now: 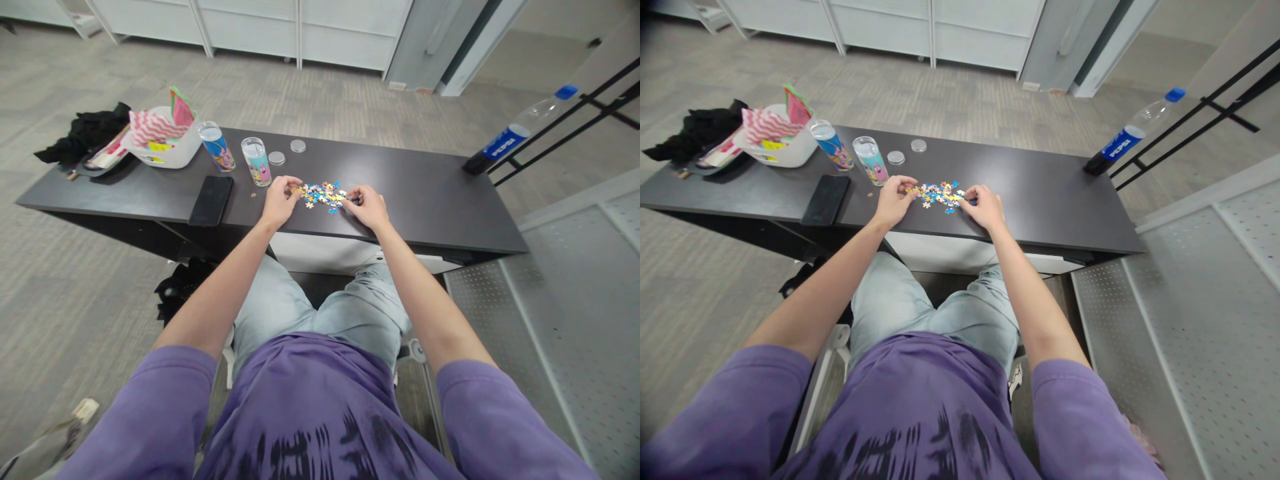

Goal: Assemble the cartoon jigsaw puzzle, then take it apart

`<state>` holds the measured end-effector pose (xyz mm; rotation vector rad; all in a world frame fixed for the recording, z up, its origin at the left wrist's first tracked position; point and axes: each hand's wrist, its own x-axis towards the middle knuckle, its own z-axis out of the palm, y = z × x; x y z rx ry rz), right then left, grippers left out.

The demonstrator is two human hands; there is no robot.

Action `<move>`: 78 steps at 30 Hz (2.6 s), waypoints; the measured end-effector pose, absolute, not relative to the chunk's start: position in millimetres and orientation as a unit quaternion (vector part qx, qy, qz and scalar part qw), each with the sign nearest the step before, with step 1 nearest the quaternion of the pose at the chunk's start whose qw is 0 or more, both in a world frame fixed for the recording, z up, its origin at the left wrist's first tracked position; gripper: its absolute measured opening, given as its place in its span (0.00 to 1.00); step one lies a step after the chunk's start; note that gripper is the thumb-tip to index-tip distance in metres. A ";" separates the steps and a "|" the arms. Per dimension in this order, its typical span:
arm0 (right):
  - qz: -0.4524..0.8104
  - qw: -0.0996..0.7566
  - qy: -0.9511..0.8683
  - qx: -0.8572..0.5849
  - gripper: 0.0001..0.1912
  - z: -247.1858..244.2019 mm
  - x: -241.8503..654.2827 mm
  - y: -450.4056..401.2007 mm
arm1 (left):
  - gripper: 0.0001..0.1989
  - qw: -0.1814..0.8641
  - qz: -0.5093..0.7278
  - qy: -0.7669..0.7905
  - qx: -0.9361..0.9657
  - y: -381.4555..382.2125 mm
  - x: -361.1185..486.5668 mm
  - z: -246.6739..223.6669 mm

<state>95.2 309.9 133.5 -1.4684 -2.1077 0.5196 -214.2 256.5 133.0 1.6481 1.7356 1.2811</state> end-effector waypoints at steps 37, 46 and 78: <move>0.226 0.338 -0.784 -0.469 0.09 110.8 95.5 321.6 | 0.12 0.148 0.290 0.641 0.695 271.6 -182.2 151.1; 0.254 0.402 -0.734 -0.485 0.18 106.1 97.6 330.5 | 0.49 0.133 0.245 0.638 0.718 262.7 -155.7 159.4; 0.250 0.419 -0.717 -0.498 0.14 102.0 95.8 334.4 | 0.37 0.163 0.223 0.614 0.740 307.0 -165.6 166.5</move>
